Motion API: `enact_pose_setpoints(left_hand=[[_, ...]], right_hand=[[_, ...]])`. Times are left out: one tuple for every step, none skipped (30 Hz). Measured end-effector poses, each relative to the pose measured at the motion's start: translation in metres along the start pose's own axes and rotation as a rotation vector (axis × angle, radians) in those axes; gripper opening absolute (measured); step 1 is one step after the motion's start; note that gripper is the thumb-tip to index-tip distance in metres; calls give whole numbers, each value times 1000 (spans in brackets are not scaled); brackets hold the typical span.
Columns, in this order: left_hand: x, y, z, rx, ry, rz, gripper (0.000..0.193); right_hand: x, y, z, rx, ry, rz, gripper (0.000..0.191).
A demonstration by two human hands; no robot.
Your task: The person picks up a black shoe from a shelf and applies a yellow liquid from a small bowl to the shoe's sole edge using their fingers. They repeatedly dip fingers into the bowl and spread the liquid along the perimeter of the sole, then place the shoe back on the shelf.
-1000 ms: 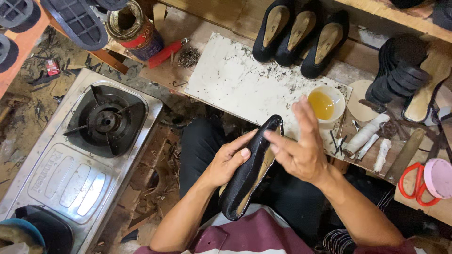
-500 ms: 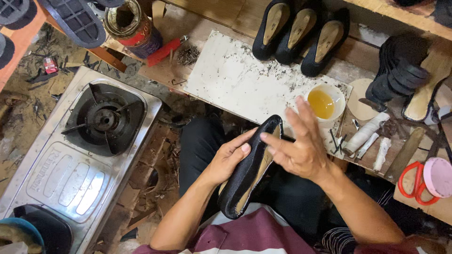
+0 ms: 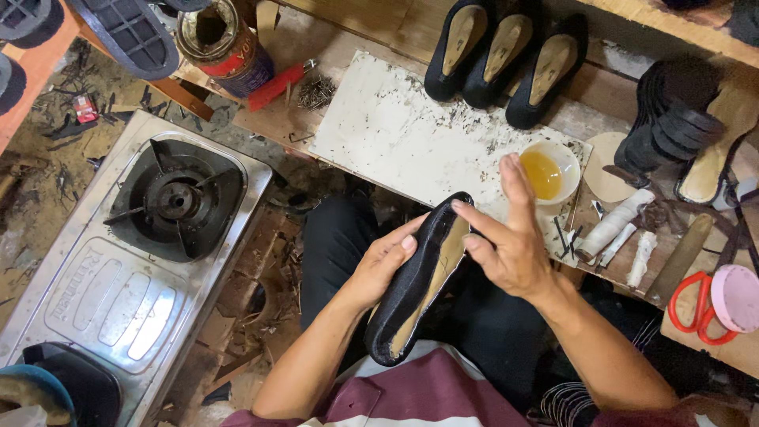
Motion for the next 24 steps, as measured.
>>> enact_pose_setpoints(left_hand=[[0,0,0,-5,-3,7,57],[0,0,-1,-9,-5,14,57],[1,-1,-2,-27,-20,29,58],[3,-2,-3,-48,-34,44,59],[6,-5,-2,-70,-52,60,59],[8,-6,-1,-64,-47,48,60],[11,-8,-1,-55,-43,37,61],[15,-10,-1,-44,-38,25,62],[19,-12,-2,-52,-37,38,61],[23,-15,-3,-60,-35,49,61],[27,-16,-4,-70,-35,63,60],[31,-20,-5,-143,-58,69,57],[34,-24,-5,-213,-87,75,56],[36,-26,-4,-281,-122,81,58],[35,-24,-3,-270,-119,252,59],[33,-23,0,-260,-115,423,61],[30,-21,3,-249,-109,592,66],[26,-20,6,-223,-106,582,67],[22,-18,10,-197,-106,576,68],[21,-15,14,-177,-110,572,70],[19,-14,15,-175,-71,501,72],[17,-13,14,-169,-28,428,74],[18,-12,13,-166,14,360,77],[21,-13,13,-192,17,338,76]], right_hand=[[0,2,1,32,2,11,38],[0,4,2,64,2,23,40],[2,3,3,60,-48,8,36],[5,2,4,57,-99,-8,33],[8,1,4,55,-148,-28,29],[9,0,3,36,-117,-16,30],[8,-2,1,16,-84,-1,32],[9,-4,-1,-5,-52,14,34],[13,-2,-2,32,-82,3,32],[17,-1,-2,67,-113,-10,31],[20,-1,-3,105,-142,-23,30],[18,-3,-3,117,-126,-9,27],[15,-7,-2,129,-105,5,23],[10,-13,0,142,-77,20,21],[-1,-21,2,92,15,49,20],[-14,-30,3,41,105,78,20],[-29,-40,5,-13,190,107,20],[-42,-45,6,-12,238,169,25],[-55,-52,7,-8,290,231,30],[-65,-56,10,2,345,289,36],[-72,-55,10,37,342,317,44],[-80,-55,8,68,336,346,53],[-86,-55,8,106,332,375,61],[-93,-54,10,179,364,374,63]])
Point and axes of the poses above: each hand's wrist, its own z-axis away from the middle knuckle, its own y-axis out of the palm, x = y × z, the point moved 4 cm from there along -z, towards the middle knuckle, and after that the axes turned 2 degrees about x, right-handed, at the moved point
